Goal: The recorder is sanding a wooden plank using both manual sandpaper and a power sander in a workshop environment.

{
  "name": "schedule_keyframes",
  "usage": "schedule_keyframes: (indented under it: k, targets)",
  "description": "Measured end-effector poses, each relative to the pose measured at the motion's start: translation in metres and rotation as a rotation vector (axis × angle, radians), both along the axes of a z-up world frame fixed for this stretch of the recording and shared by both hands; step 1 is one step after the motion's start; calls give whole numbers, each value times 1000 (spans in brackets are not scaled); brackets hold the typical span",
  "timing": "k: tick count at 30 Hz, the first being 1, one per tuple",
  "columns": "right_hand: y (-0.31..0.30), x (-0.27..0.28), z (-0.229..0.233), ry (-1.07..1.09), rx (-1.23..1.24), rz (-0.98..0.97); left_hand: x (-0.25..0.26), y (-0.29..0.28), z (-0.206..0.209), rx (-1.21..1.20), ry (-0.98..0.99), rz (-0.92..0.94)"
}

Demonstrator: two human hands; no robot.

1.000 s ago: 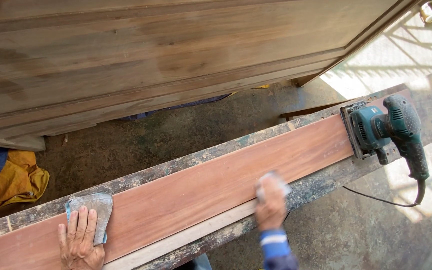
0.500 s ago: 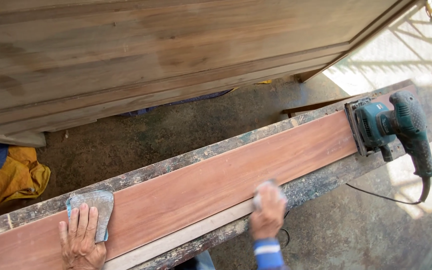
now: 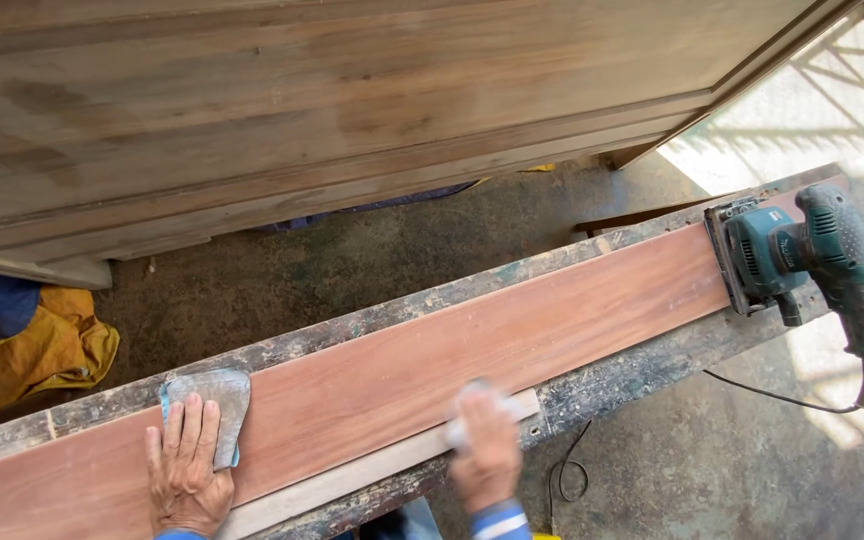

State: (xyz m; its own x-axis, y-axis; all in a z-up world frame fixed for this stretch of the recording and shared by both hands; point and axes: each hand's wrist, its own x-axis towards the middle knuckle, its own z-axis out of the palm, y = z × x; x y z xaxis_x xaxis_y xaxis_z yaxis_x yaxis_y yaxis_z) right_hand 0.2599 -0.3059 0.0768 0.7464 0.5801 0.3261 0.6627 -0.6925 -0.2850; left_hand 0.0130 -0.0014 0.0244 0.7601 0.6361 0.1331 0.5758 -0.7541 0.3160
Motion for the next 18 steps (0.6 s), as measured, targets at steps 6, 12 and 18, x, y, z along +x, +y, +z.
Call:
schedule_keyframes:
  k: [6, 12, 18]
  targets:
    - [-99, 114, -51, -220, -246, -357, 0, -1, 2, -2, 26, 2]
    - [41, -90, -76, 186, 137, 210, 1, 0, 6, 5, 74, 4]
    - [-32, 53, -72, -99, -11, 185, -10, 16, -22, 156, -188, -177]
